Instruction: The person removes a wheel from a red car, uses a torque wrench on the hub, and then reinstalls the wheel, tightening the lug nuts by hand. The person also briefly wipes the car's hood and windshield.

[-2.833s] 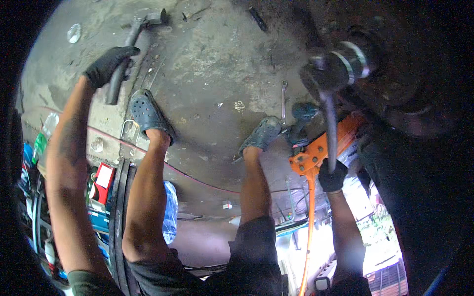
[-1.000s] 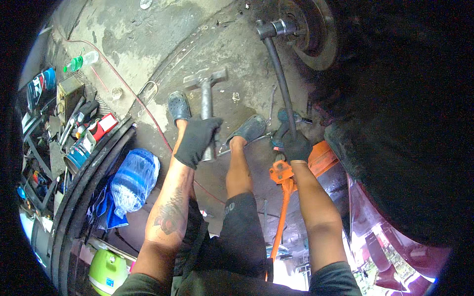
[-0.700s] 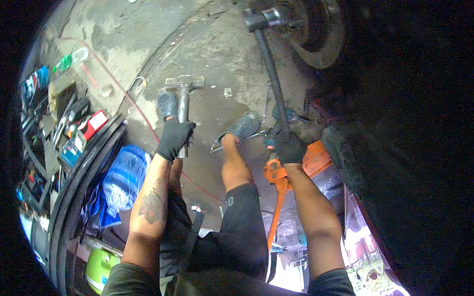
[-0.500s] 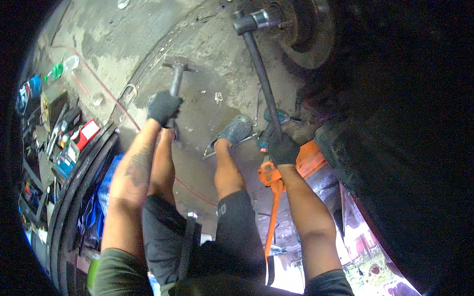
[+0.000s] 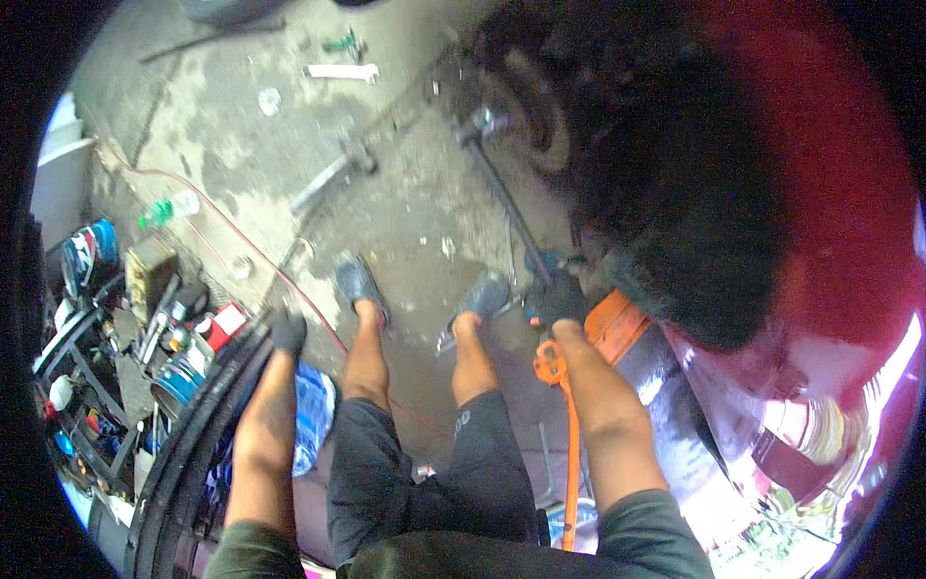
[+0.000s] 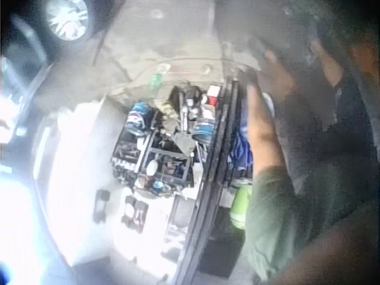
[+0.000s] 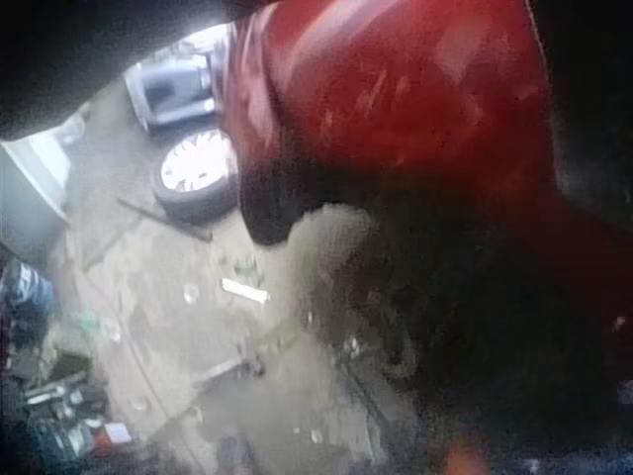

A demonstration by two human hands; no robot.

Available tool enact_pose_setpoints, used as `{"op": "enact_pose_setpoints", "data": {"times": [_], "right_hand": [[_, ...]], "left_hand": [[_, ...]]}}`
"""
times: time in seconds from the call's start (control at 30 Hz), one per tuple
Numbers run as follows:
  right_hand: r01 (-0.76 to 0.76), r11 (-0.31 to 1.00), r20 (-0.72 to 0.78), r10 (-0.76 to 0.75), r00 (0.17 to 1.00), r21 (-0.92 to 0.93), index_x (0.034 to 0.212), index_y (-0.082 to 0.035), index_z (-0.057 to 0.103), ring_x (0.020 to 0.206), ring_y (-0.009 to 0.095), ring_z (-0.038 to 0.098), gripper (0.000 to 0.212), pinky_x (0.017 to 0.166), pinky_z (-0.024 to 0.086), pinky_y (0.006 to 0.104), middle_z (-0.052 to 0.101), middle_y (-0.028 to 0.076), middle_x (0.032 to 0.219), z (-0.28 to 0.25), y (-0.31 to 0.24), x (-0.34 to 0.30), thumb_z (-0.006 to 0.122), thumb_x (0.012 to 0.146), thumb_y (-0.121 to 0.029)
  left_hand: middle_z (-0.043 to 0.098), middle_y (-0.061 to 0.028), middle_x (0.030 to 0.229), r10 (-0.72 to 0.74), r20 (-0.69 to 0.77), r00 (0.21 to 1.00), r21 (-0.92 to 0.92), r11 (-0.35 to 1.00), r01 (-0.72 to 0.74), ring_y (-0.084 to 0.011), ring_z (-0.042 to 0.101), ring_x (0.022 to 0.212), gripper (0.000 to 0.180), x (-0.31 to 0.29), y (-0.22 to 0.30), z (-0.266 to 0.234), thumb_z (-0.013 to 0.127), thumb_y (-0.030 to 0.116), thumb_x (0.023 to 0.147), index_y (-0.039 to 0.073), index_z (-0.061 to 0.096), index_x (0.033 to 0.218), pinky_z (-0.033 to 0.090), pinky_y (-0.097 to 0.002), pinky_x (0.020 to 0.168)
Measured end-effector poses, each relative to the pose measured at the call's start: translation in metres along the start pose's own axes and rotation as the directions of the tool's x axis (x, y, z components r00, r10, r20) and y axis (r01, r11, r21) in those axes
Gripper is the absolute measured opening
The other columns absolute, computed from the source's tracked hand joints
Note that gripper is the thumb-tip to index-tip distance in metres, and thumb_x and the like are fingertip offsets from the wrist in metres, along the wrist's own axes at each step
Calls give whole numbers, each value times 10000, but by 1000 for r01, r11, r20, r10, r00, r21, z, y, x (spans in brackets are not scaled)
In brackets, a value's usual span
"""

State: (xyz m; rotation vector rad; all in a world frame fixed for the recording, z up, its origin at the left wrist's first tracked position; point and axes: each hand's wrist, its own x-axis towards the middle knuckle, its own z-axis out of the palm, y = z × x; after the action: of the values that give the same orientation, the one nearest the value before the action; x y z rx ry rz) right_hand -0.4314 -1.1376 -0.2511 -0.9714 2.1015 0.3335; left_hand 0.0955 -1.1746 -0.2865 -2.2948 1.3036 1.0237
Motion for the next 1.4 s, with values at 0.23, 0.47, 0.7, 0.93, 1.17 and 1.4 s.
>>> {"op": "enact_pose_setpoints", "data": {"times": [0.23,0.47,0.7,0.93,1.17,1.4], "right_hand": [[196,980,-316,-177,932,29,1349,-78,448,1242,403,437,543,1021,344,490,481,255,1327,-57,13,-108,478,906,-391],[564,763,129,-624,771,316,1279,-36,506,1103,269,555,562,942,437,377,574,163,1213,-256,-25,-217,550,903,-451],[124,803,-799,-540,-264,-583,985,-100,608,767,277,584,208,621,461,381,590,87,865,-563,-11,-405,668,791,-147],[-322,944,-967,-16,-254,69,1049,-129,656,1086,235,530,361,999,324,448,619,65,1056,-614,75,-371,574,800,-378],[-118,992,-946,-88,-311,-54,665,-168,658,767,236,637,57,741,460,414,660,3,738,-625,81,-350,624,710,-178],[-188,982,-922,-49,-384,26,607,-109,563,727,308,580,233,876,435,485,583,94,660,-628,51,-368,594,798,-238]], "left_hand": [[556,-308,1196,-21,193,981,308,950,-40,-442,511,1139,504,-194,-48,-67,510,364,879,-66,595,1129,363,-441,1012],[534,-253,1228,115,-323,939,-284,935,-212,-362,493,1170,495,-139,90,-116,563,298,900,-88,505,1205,371,-393,1011],[506,-262,1248,589,-779,214,-72,255,-964,-342,487,1174,410,-194,410,-367,519,232,967,-99,474,1204,368,-406,1024],[502,-200,1328,671,-433,-602,114,-622,-775,-325,445,1273,377,-405,637,-459,534,125,943,-29,481,1284,331,-433,1054],[617,-183,1108,580,-6,-814,129,-807,-576,-326,592,1023,336,-468,788,-391,609,272,892,10,591,1104,467,-399,853],[600,-90,740,734,171,-657,-243,-615,-750,-115,506,705,330,-475,838,-392,596,298,909,-29,636,899,427,-298,671]]}}
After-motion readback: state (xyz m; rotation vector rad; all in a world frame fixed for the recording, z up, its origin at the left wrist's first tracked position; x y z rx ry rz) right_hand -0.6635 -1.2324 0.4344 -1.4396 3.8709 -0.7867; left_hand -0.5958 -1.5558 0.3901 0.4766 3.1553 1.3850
